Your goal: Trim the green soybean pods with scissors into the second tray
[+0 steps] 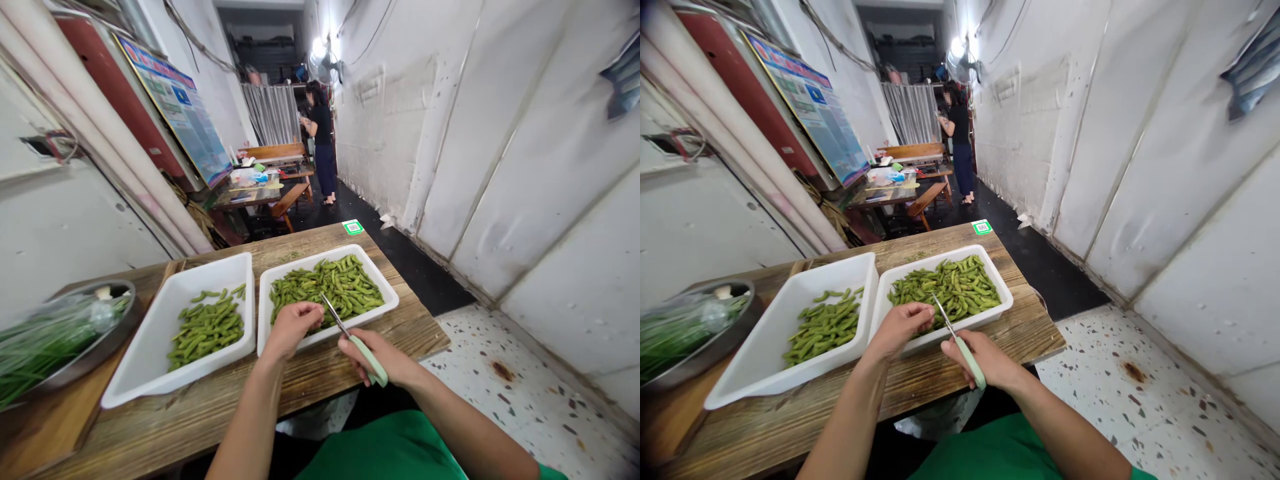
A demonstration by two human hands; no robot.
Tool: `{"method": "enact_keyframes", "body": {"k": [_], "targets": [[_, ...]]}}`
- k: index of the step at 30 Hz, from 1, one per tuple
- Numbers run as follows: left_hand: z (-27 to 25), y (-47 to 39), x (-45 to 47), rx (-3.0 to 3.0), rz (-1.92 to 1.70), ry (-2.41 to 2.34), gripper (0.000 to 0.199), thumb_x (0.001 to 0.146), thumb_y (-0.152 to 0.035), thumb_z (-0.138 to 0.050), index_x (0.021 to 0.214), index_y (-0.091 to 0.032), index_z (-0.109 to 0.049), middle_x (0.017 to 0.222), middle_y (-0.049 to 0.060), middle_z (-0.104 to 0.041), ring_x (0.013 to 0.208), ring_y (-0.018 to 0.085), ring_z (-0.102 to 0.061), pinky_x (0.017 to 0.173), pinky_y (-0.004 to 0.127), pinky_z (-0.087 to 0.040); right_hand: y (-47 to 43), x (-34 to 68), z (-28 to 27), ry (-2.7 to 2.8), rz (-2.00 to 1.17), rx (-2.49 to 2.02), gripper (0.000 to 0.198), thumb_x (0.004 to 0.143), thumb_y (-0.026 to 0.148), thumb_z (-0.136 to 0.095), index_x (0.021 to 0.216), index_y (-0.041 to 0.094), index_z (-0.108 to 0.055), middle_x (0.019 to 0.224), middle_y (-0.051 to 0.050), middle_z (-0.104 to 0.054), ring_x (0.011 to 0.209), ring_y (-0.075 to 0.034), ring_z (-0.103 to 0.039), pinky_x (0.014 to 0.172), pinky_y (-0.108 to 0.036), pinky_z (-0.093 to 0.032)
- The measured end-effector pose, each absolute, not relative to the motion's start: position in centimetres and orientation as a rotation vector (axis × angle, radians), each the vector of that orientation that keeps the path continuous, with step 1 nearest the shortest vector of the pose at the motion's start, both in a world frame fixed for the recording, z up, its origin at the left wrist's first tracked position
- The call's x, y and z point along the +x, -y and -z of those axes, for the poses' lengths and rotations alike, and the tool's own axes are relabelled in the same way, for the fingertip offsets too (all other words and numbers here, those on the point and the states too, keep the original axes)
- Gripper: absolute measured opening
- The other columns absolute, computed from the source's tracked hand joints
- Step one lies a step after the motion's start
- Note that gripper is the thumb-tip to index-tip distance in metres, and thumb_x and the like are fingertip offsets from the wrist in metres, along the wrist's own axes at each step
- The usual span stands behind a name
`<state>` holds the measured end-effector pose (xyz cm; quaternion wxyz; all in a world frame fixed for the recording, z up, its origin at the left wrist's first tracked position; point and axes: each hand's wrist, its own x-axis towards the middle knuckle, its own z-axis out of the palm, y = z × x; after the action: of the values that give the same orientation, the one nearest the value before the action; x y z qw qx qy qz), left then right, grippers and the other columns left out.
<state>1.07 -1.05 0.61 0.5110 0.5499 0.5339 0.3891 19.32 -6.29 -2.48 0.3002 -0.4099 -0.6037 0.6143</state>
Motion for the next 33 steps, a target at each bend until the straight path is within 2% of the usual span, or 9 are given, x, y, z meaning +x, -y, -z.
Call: {"method": "enact_keyframes", "body": {"k": [7,16,25,27,30,33], "targets": [[-0.7,1.2,1.1,1.301,-0.910,-1.250,0.029,0.062,-0.041,-0.067,0.065,-0.012,-0.064,0.056,0.001,-0.059,0.051,0.009,-0.048,0.052,0.022,-0.036,6.3,19.5,2.2,1.655,-1.601,-1.115,0.042,0.077,0.060,-0.047,0.079,0.018,-0.049,0.050,0.007,-0.041,0.036,-0.006,-0.041,0.032,-0.017,-0.036],[-0.7,1.2,1.1,1.345,-0.852,-1.255,0.026,0.065,-0.038,-0.063,0.062,-0.013,-0.062,0.058,0.002,-0.059,0.052,0.010,-0.049,0.053,0.022,-0.037,6.5,18.9,2.4,1.559,-1.651,-1.067,0.043,0.077,0.060,-0.047,0.066,0.019,-0.039,0.043,0.009,-0.037,0.029,-0.005,-0.038,0.027,-0.015,-0.032],[-1.3,1.1,0.1,1.670,-0.779,-1.490,0.019,0.064,-0.032,-0.055,0.065,-0.014,-0.063,0.057,0.001,-0.061,0.053,0.013,-0.052,0.052,0.023,-0.037,6.3,18.9,2.3,1.518,-1.745,-1.098,0.043,0.070,0.059,-0.055,0.068,0.018,-0.042,0.045,0.009,-0.038,0.029,-0.005,-0.038,0.025,-0.014,-0.032],[-1.8,1.1,-1.3,1.726,-0.827,-1.687,0.021,0.065,-0.033,-0.053,0.070,-0.016,-0.065,0.062,0.002,-0.064,0.058,0.016,-0.056,0.055,0.025,-0.040,6.3,19.0,2.4,1.501,-1.750,-1.077,0.043,0.071,0.059,-0.055,0.069,0.017,-0.043,0.048,0.009,-0.040,0.031,-0.004,-0.039,0.026,-0.014,-0.032],[-3.0,1.3,-4.7,1.778,-0.946,-2.251,0.024,0.068,-0.031,-0.051,0.081,-0.017,-0.067,0.075,0.006,-0.067,0.070,0.021,-0.060,0.066,0.030,-0.043,6.3,19.4,2.6,1.435,-1.779,-1.044,0.042,0.074,0.059,-0.052,0.075,0.017,-0.044,0.055,0.007,-0.044,0.037,-0.004,-0.043,0.031,-0.015,-0.037],[-3.7,1.9,-7.4,1.765,-0.894,-2.727,0.033,0.071,-0.029,-0.053,0.097,-0.013,-0.065,0.097,0.016,-0.064,0.090,0.031,-0.056,0.075,0.041,-0.041,6.3,19.6,2.8,1.374,-1.814,-1.008,0.042,0.076,0.059,-0.050,0.083,0.018,-0.045,0.063,0.005,-0.045,0.044,-0.005,-0.046,0.039,-0.016,-0.041]]}}
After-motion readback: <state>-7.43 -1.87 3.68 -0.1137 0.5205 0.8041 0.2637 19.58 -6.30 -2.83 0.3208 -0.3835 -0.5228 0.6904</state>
